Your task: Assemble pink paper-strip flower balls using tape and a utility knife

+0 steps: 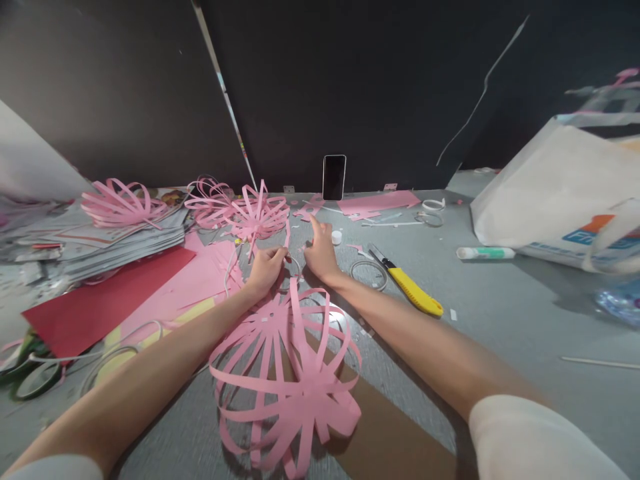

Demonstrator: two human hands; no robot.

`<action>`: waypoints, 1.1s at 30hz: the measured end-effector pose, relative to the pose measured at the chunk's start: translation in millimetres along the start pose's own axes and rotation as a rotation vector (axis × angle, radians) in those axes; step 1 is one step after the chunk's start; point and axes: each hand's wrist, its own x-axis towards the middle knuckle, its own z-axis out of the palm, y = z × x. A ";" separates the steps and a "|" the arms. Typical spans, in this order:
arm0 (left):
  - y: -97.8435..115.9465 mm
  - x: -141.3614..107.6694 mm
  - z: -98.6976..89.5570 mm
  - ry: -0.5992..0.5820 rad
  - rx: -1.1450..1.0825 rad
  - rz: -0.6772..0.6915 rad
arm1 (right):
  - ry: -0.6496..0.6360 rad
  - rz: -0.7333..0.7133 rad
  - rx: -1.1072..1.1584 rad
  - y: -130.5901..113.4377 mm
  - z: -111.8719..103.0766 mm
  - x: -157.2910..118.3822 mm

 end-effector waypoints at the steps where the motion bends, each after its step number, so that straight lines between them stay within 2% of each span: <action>1: -0.1 0.2 0.0 0.000 0.001 0.000 | -0.006 0.013 -0.002 1.3 0.6 0.7; 6: -0.1 1.3 -0.1 0.001 0.011 0.001 | -0.038 0.097 -0.010 -6.7 0.0 1.1; 10: 0.2 1.2 0.1 0.005 0.008 0.002 | -0.103 0.076 -0.029 -15.6 -3.3 -1.0; 14: -0.2 0.5 -0.1 0.014 -0.018 0.005 | -0.174 0.105 0.119 -18.9 -5.1 -2.1; 16: -1.1 0.8 -0.5 0.029 -0.048 0.021 | -0.239 0.126 0.226 -20.7 -5.6 -3.0; 19: -3.2 2.5 -1.5 0.068 -0.082 0.083 | -0.411 0.122 0.345 -24.3 -6.7 -5.2; 22: -4.6 4.2 -2.4 0.098 -0.119 0.128 | -0.554 0.075 0.361 -26.7 -8.2 -6.7; 26: -1.1 2.8 -1.9 0.078 -0.226 0.089 | -0.537 0.047 0.294 -26.4 -9.7 -6.5; 29: 4.0 -0.7 -0.8 0.051 -0.271 0.041 | -0.508 0.077 0.330 -26.5 -10.6 -6.9; 33: 8.7 -5.5 0.3 0.051 -0.204 0.049 | -0.483 0.132 0.378 -29.4 -11.5 -8.9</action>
